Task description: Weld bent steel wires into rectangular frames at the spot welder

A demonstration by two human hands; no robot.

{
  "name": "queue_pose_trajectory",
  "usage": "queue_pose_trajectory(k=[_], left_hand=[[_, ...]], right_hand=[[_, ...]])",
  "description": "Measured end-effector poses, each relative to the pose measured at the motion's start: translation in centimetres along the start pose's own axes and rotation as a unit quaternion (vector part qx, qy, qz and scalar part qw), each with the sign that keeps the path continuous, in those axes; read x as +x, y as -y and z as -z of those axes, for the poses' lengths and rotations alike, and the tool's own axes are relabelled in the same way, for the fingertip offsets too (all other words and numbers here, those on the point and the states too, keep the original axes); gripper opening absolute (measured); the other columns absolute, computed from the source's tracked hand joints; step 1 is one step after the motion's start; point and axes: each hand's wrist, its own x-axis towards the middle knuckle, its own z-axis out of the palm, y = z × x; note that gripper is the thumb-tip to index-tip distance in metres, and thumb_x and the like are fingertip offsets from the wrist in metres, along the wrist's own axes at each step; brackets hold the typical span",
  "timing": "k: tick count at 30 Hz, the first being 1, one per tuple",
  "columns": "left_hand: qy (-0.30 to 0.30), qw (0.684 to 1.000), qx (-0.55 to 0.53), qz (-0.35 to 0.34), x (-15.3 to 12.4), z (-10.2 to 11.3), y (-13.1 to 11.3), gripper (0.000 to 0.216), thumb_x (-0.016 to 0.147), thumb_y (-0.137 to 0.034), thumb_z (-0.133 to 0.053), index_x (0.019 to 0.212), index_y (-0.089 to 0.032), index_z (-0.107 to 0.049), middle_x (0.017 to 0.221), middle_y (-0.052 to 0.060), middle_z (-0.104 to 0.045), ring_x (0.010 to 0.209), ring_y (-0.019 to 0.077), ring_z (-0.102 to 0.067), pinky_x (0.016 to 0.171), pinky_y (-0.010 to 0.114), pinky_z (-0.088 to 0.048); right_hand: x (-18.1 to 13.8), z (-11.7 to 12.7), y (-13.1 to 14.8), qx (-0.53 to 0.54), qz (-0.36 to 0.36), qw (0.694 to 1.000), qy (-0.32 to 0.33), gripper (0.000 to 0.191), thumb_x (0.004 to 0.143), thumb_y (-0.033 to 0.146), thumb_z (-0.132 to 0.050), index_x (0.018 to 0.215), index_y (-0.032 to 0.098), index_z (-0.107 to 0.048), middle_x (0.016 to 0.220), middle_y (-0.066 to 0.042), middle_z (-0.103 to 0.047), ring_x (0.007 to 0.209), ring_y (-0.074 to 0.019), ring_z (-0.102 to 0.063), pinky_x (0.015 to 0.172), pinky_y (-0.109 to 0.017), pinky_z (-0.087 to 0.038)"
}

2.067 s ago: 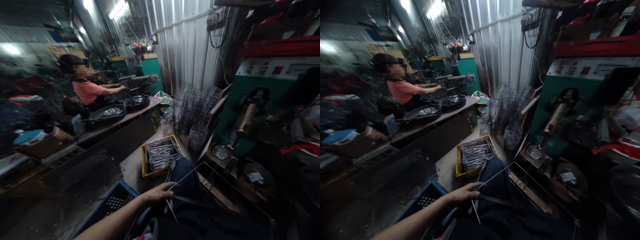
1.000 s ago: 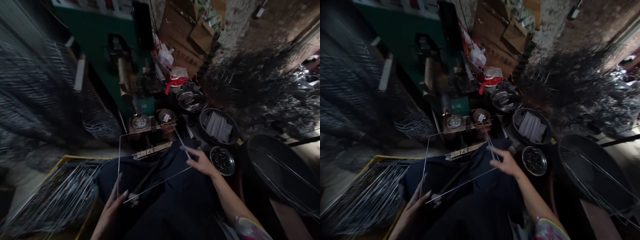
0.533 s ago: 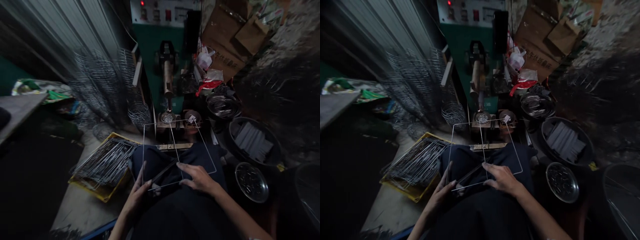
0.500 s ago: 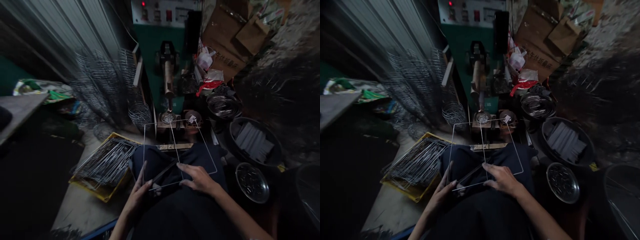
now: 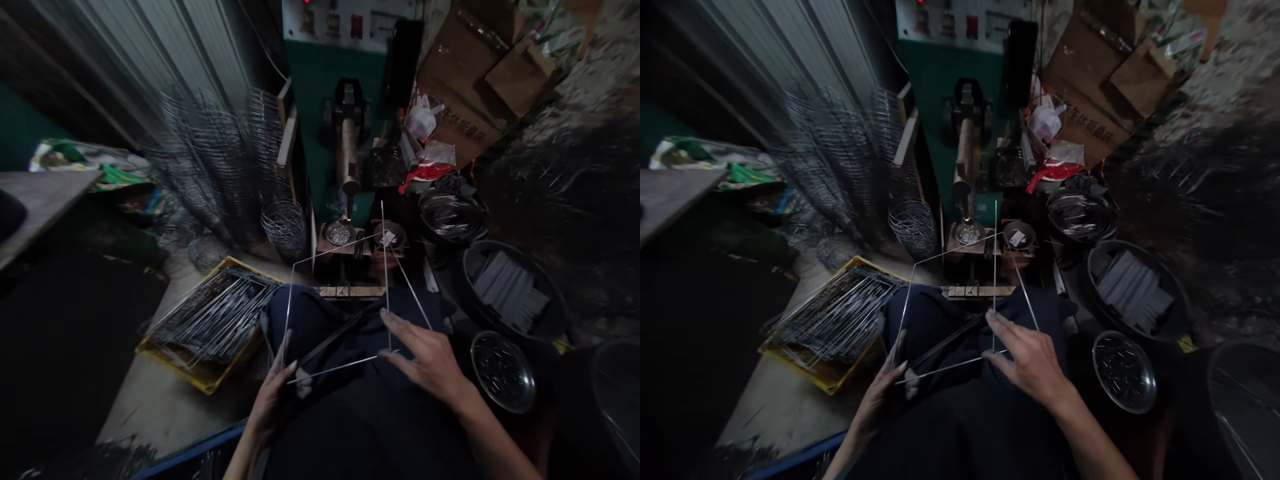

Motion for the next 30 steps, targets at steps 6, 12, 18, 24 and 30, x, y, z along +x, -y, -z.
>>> queue_pose_trajectory(k=[6, 12, 18, 24, 30], left_hand=[[0.005, 0.999, 0.050, -0.013, -0.5, -1.5, -0.7, 0.096, 0.080, -0.030, -0.072, 0.156, -0.029, -0.012, 0.064, 0.002, -0.068, 0.054, 0.0177, -0.064, 0.052, 0.025, -0.051], [0.016, 0.996, 0.082, -0.016, -0.8, -2.1, -1.5, 0.099, 0.080, -0.033, -0.072, 0.156, -0.028, -0.008, 0.065, 0.004, -0.069, 0.053, 0.0195, -0.065, 0.052, 0.027, -0.051], [0.061, 0.995, 0.084, 0.002, -0.5, -1.9, -1.4, 0.100, 0.083, -0.033, -0.070, 0.156, -0.028, -0.002, 0.068, 0.006, -0.071, 0.057, 0.0212, -0.067, 0.056, 0.029, -0.053], [0.080, 0.992, 0.095, -0.009, -0.2, -1.0, -1.2, 0.096, 0.089, -0.033, -0.063, 0.154, -0.030, 0.008, 0.071, 0.007, -0.071, 0.061, 0.0210, -0.068, 0.060, 0.030, -0.053], [0.089, 0.990, 0.109, -0.018, 0.4, -1.2, -1.1, 0.095, 0.089, -0.035, -0.062, 0.154, -0.030, 0.007, 0.070, 0.007, -0.071, 0.061, 0.0219, -0.068, 0.057, 0.030, -0.052]], right_hand=[[-1.0, -0.9, -0.9, 0.016, -0.033, 0.999, 0.028, 0.067, 0.092, 0.031, -0.063, 0.151, 0.035, -0.032, 0.144, -0.001, -0.051, 0.125, -0.0238, -0.056, 0.103, -0.040, -0.051], [-0.2, -2.9, -0.1, 0.069, -0.001, 0.993, 0.091, 0.072, 0.089, 0.026, -0.066, 0.152, 0.032, -0.032, 0.147, -0.002, -0.048, 0.130, -0.0222, -0.051, 0.108, -0.037, -0.046], [1.1, -4.7, 0.5, 0.083, 0.012, 0.990, 0.116, 0.070, 0.086, 0.028, -0.069, 0.149, 0.027, -0.039, 0.145, -0.004, -0.050, 0.130, -0.0213, -0.051, 0.107, -0.034, -0.046], [-0.5, -4.1, -1.9, 0.017, -0.084, 0.995, 0.050, 0.056, 0.090, 0.031, -0.064, 0.143, 0.025, -0.049, 0.139, -0.005, -0.056, 0.124, -0.0231, -0.057, 0.103, -0.038, -0.050], [0.0, -3.5, -1.6, 0.006, -0.079, 0.997, 0.003, 0.054, 0.092, 0.034, -0.061, 0.143, 0.023, -0.049, 0.140, -0.007, -0.055, 0.128, -0.0245, -0.053, 0.107, -0.042, -0.046]])
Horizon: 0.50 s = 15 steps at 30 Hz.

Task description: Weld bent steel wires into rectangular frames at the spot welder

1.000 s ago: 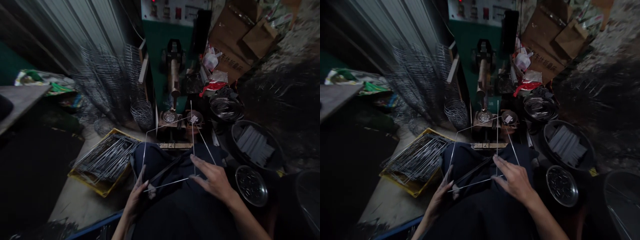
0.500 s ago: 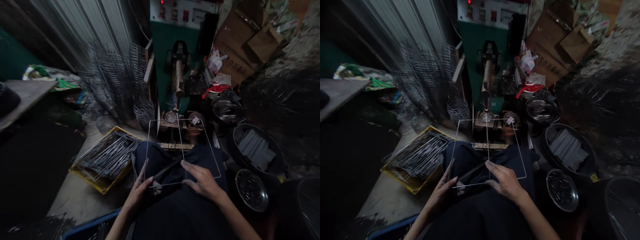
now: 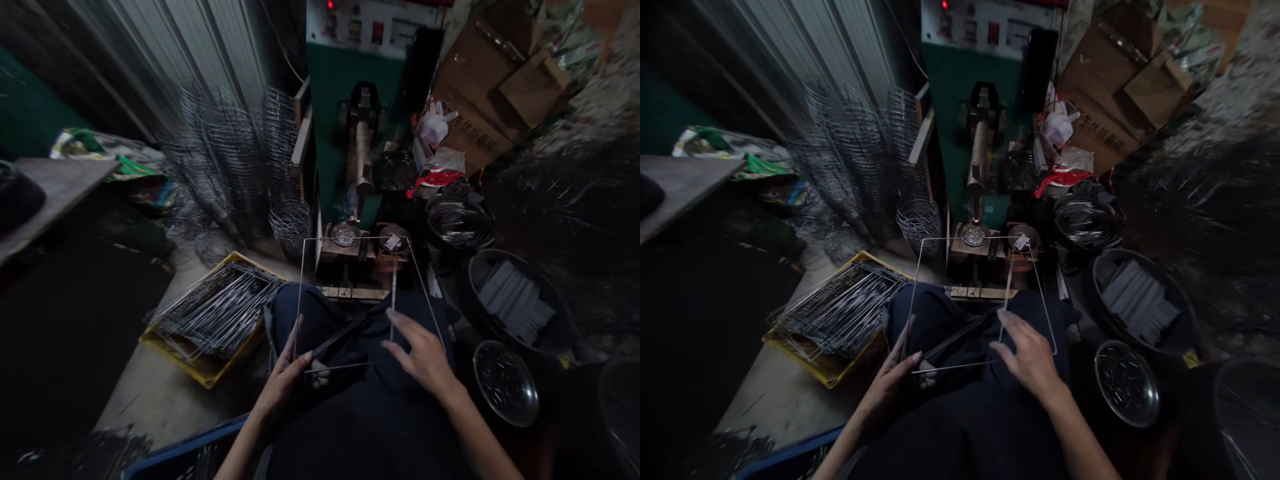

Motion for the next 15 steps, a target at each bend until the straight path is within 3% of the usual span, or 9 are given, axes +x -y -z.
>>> queue_pose_trajectory(k=[4, 7, 15], left_hand=[[0.009, 1.000, 0.000, -0.002, 0.1, -0.9, -0.1, 0.094, 0.089, -0.034, -0.062, 0.155, -0.028, 0.005, 0.068, 0.007, -0.070, 0.058, 0.0203, -0.066, 0.057, 0.028, -0.052], [0.009, 1.000, -0.004, -0.004, -0.3, -1.3, -0.3, 0.094, 0.089, -0.033, -0.062, 0.155, -0.028, 0.005, 0.068, 0.006, -0.070, 0.058, 0.0199, -0.066, 0.058, 0.029, -0.052], [-0.023, 0.999, -0.033, -0.018, -0.6, -1.2, -0.7, 0.095, 0.088, -0.031, -0.064, 0.155, -0.030, 0.004, 0.068, 0.006, -0.071, 0.056, 0.0201, -0.066, 0.053, 0.026, -0.050]], right_hand=[[1.4, -2.2, 3.2, 0.093, 0.097, 0.986, 0.097, 0.061, 0.088, 0.025, -0.066, 0.145, 0.021, -0.045, 0.142, -0.006, -0.053, 0.130, -0.0207, -0.050, 0.110, -0.035, -0.044], [1.5, -2.8, 3.9, 0.137, 0.133, 0.974, 0.124, 0.067, 0.087, 0.023, -0.067, 0.148, 0.022, -0.041, 0.145, -0.006, -0.050, 0.133, -0.0193, -0.047, 0.112, -0.033, -0.041], [0.1, -0.9, 1.8, 0.081, 0.064, 0.987, 0.126, 0.069, 0.086, 0.018, -0.067, 0.149, 0.029, -0.039, 0.146, -0.004, -0.049, 0.131, -0.0207, -0.050, 0.109, -0.036, -0.045]])
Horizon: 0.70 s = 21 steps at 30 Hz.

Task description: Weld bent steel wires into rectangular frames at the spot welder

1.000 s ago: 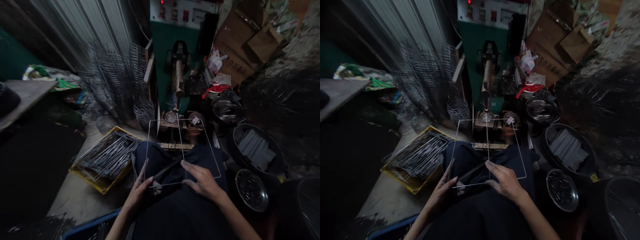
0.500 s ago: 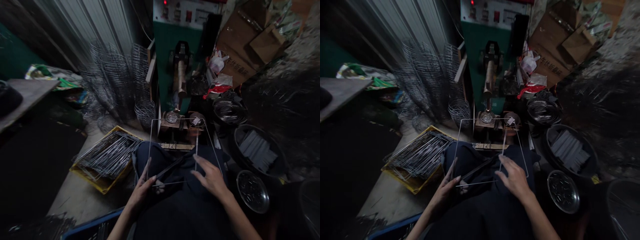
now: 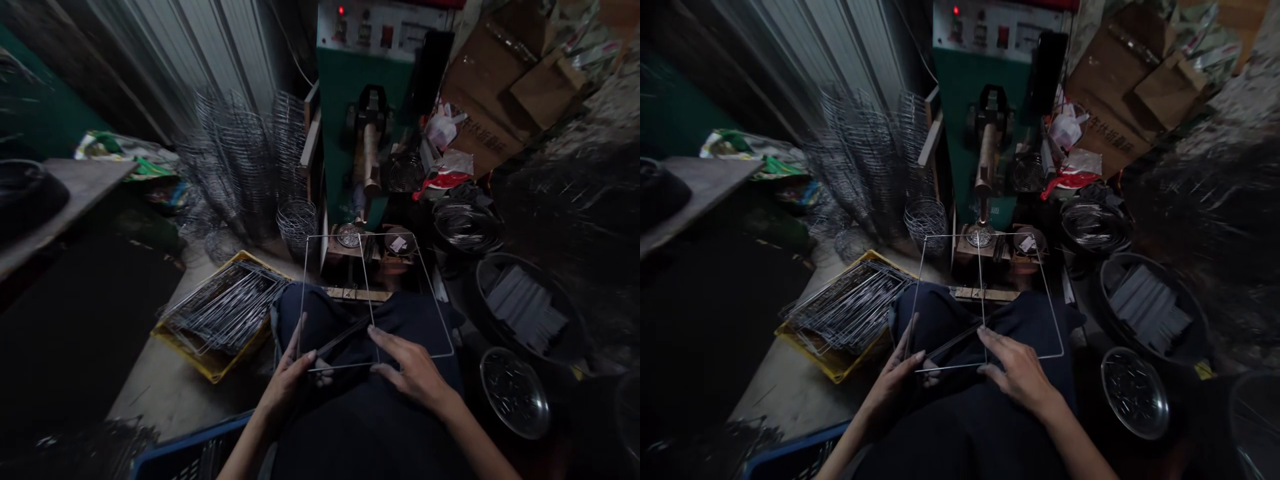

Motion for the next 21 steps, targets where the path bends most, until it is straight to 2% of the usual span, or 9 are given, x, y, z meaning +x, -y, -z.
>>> queue_pose_trajectory(k=[5, 10, 16, 21], left_hand=[[-0.015, 1.000, -0.014, -0.008, -0.4, -1.0, -0.5, 0.092, 0.087, -0.030, -0.065, 0.156, -0.031, -0.003, 0.066, 0.005, -0.070, 0.056, 0.0189, -0.066, 0.055, 0.026, -0.051], [-0.024, 1.000, 0.005, -0.001, -0.7, -1.1, -0.7, 0.094, 0.087, -0.031, -0.064, 0.156, -0.026, -0.001, 0.067, 0.005, -0.069, 0.056, 0.0185, -0.065, 0.055, 0.026, -0.051], [-0.008, 1.000, -0.004, 0.000, -0.1, -0.5, -0.3, 0.098, 0.087, -0.033, -0.065, 0.155, -0.030, 0.005, 0.069, 0.005, -0.070, 0.057, 0.0196, -0.066, 0.056, 0.028, -0.051], [-0.014, 1.000, -0.004, -0.006, 0.1, -0.6, -0.3, 0.094, 0.086, -0.034, -0.066, 0.156, -0.029, -0.004, 0.070, 0.006, -0.070, 0.057, 0.0205, -0.066, 0.054, 0.028, -0.051]], right_hand=[[0.1, -0.2, 0.1, -0.012, -0.013, 1.000, -0.004, 0.074, 0.083, 0.017, -0.071, 0.148, 0.030, -0.039, 0.146, -0.002, -0.049, 0.129, -0.0209, -0.052, 0.107, -0.035, -0.046], [0.0, -0.1, 0.1, -0.015, -0.019, 1.000, 0.007, 0.079, 0.079, 0.011, -0.073, 0.148, 0.031, -0.039, 0.145, -0.002, -0.049, 0.129, -0.0204, -0.051, 0.107, -0.034, -0.045], [0.3, 0.3, 0.1, -0.014, -0.019, 1.000, 0.005, 0.079, 0.078, 0.010, -0.073, 0.147, 0.029, -0.041, 0.144, -0.003, -0.050, 0.129, -0.0203, -0.052, 0.108, -0.033, -0.044], [0.4, 0.6, 0.1, -0.017, -0.012, 1.000, -0.002, 0.080, 0.077, 0.007, -0.072, 0.147, 0.029, -0.041, 0.144, -0.003, -0.051, 0.128, -0.0208, -0.053, 0.107, -0.033, -0.045]])
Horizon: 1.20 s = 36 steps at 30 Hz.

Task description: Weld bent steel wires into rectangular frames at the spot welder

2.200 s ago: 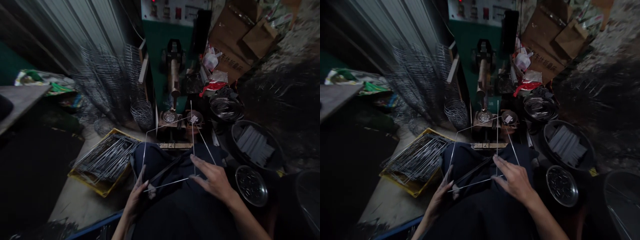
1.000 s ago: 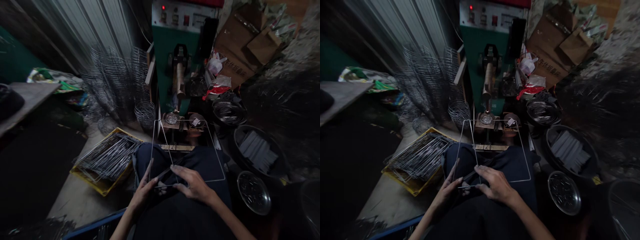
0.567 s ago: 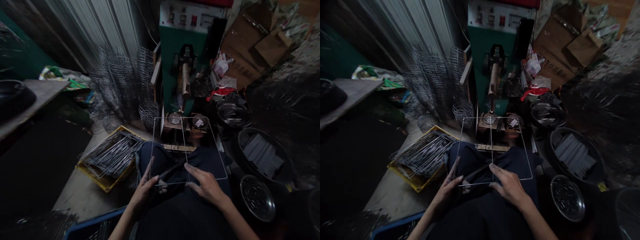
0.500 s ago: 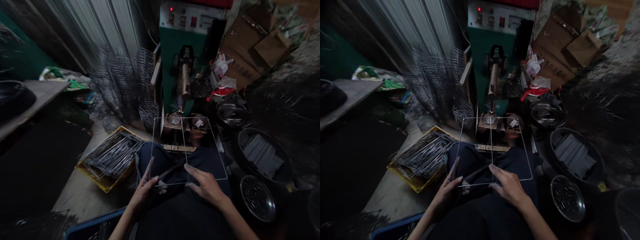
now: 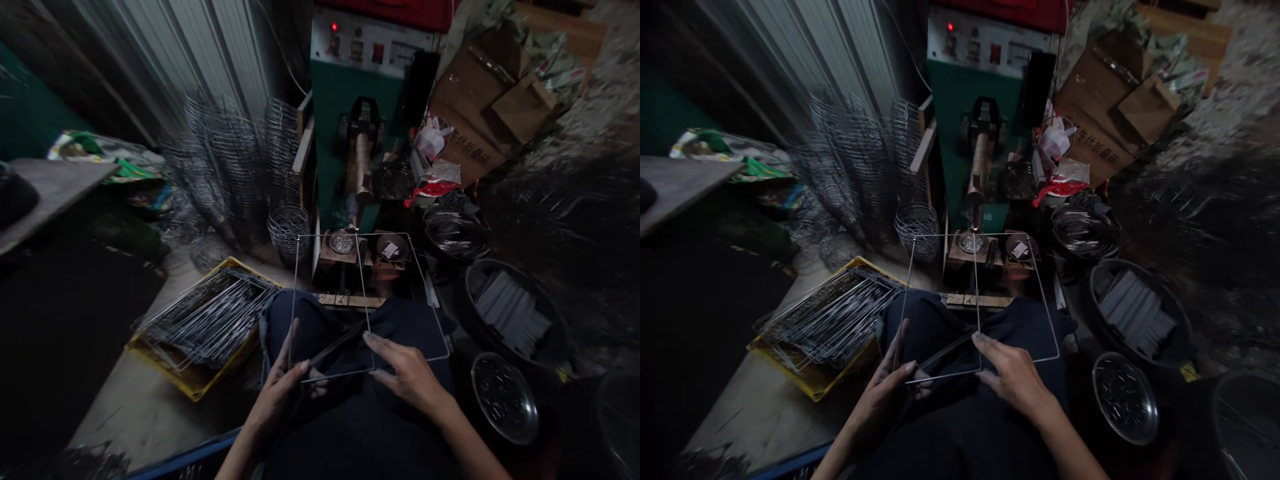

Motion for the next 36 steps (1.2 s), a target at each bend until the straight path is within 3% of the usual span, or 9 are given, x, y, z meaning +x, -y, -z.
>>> queue_pose_trajectory(k=[24, 36], left_hand=[[0.018, 1.000, -0.006, -0.008, 0.7, -0.9, -0.7, 0.090, 0.087, -0.033, -0.064, 0.156, -0.026, -0.007, 0.068, 0.007, -0.069, 0.058, 0.0200, -0.065, 0.056, 0.028, -0.051], [0.014, 1.000, -0.011, -0.007, 0.9, -1.2, -0.5, 0.097, 0.087, -0.027, -0.064, 0.155, -0.031, 0.005, 0.070, 0.005, -0.071, 0.058, 0.0208, -0.068, 0.055, 0.028, -0.052]], right_hand=[[0.7, 1.4, -0.6, -0.006, 0.010, 1.000, -0.004, 0.077, 0.081, 0.011, -0.070, 0.148, 0.034, -0.039, 0.145, 0.000, -0.050, 0.129, -0.0208, -0.052, 0.108, -0.035, -0.045], [0.9, 1.8, -0.7, -0.008, 0.004, 1.000, 0.003, 0.082, 0.081, 0.012, -0.071, 0.150, 0.036, -0.034, 0.145, 0.000, -0.049, 0.126, -0.0223, -0.054, 0.105, -0.036, -0.048]])
